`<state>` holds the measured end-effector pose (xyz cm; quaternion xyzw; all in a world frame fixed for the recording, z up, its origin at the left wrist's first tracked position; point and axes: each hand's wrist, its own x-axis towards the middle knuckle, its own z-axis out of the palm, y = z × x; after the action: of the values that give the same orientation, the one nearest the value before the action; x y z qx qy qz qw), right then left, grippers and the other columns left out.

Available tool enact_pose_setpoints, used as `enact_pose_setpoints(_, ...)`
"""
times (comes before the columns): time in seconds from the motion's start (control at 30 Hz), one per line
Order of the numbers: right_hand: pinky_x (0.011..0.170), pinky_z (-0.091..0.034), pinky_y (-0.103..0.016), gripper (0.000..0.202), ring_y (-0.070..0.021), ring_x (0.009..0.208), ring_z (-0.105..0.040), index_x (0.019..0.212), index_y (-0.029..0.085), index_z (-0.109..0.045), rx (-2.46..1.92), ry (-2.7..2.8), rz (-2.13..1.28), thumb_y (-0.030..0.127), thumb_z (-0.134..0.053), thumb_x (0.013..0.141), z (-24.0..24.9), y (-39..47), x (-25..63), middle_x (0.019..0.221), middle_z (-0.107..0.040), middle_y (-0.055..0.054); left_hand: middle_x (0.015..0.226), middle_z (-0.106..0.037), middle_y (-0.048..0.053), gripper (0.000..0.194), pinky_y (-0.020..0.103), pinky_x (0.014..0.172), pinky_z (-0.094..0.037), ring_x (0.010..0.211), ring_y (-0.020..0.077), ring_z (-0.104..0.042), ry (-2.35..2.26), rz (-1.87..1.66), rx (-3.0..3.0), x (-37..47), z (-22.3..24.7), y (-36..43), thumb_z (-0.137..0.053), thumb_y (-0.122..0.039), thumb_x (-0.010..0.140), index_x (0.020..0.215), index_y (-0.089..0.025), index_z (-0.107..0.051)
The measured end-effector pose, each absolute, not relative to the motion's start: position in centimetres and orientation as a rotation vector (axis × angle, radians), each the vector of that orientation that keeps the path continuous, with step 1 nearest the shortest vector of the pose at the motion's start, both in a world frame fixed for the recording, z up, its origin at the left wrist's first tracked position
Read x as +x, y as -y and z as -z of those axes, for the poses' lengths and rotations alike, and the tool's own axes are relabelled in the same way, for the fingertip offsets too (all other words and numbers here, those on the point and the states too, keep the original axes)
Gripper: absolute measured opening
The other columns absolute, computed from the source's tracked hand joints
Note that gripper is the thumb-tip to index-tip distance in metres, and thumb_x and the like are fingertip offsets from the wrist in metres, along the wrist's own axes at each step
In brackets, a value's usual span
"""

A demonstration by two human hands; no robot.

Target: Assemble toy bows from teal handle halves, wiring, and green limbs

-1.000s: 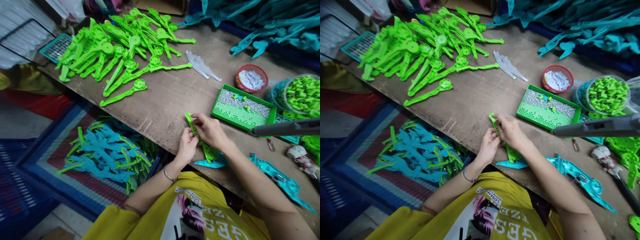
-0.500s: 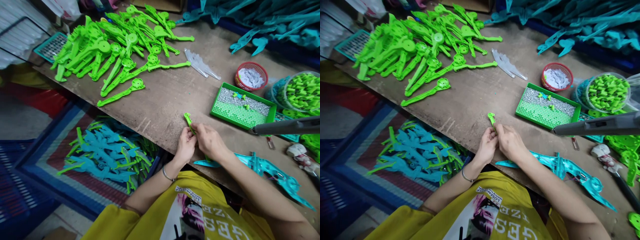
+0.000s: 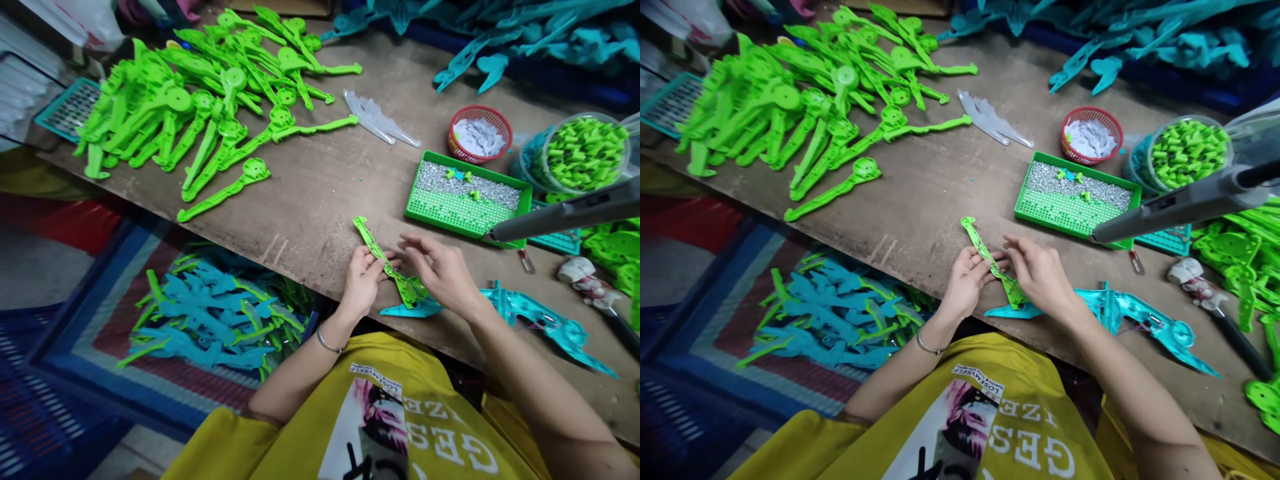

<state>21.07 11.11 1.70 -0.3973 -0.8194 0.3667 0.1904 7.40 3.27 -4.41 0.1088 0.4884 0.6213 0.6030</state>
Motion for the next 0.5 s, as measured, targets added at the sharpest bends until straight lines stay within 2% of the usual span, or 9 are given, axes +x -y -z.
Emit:
enact_pose_setpoints(0.07, 0.082, -0.057, -0.039, 0.025, -0.0245, 0.094, -0.074, 0.113, 0.018, -0.069, -1.174, 2.391, -0.829, 0.033, -0.056, 0.098, -1.8, -9.2, 22.0, 0.104, -0.078, -0.009, 0.108, -0.074, 0.008, 0.042, 0.035, 0.083, -0.059, 0.089, 0.0190, -0.075, -1.133, -1.432, 0.248, 7.4, 4.3, -3.2, -0.078, -0.035, 0.080, 0.101, -0.021, -0.046)
enact_pose_setpoints(0.13, 0.077, -0.052, -0.039, 0.027, -0.0260, 0.088, -0.070, 0.112, 0.018, -0.069, -1.184, 2.508, -0.610, 0.038, -0.061, 0.096, -1.6, -7.2, 22.5, 0.097, -0.076, -0.010, 0.109, -0.074, 0.008, 0.044, 0.037, 0.084, -0.060, 0.090, 0.0197, -0.075, -1.125, -1.432, 0.243, 7.4, 4.2, -3.1, -0.079, -0.038, 0.079, 0.102, -0.021, -0.046)
enact_pose_setpoints(0.27, 0.068, -0.039, -0.036, 0.025, -0.0234, 0.078, -0.060, 0.116, 0.018, -0.068, -1.214, 2.613, -0.209, 0.029, -0.058, 0.097, -0.6, -4.4, 22.7, 0.084, -0.069, -0.008, 0.113, -0.072, 0.007, 0.051, 0.037, 0.086, -0.059, 0.098, 0.0211, -0.074, -1.152, -1.436, 0.257, 7.7, 3.8, -2.8, -0.083, -0.034, 0.075, 0.107, -0.022, -0.045)
enact_pose_setpoints(0.37, 0.070, -0.037, -0.037, 0.024, -0.0218, 0.077, -0.055, 0.117, 0.017, -0.068, -1.176, 2.604, -0.152, 0.020, -0.052, 0.099, 0.2, -3.5, 22.6, 0.085, -0.068, -0.008, 0.112, -0.072, 0.007, 0.058, 0.037, 0.088, -0.058, 0.099, 0.0215, -0.074, -1.181, -1.450, 0.300, 7.9, 3.7, -2.8, -0.087, -0.026, 0.069, 0.107, -0.022, -0.043)
enact_pose_setpoints(0.5, 0.070, -0.041, -0.036, 0.027, -0.0213, 0.077, -0.055, 0.117, 0.016, -0.068, -1.115, 2.577, -0.232, 0.018, -0.046, 0.102, 0.9, -3.2, 22.9, 0.086, -0.066, -0.009, 0.111, -0.071, 0.007, 0.059, 0.037, 0.087, -0.059, 0.096, 0.0213, -0.075, -1.192, -1.446, 0.325, 7.9, 3.9, -2.9, -0.087, -0.023, 0.067, 0.106, -0.022, -0.042)
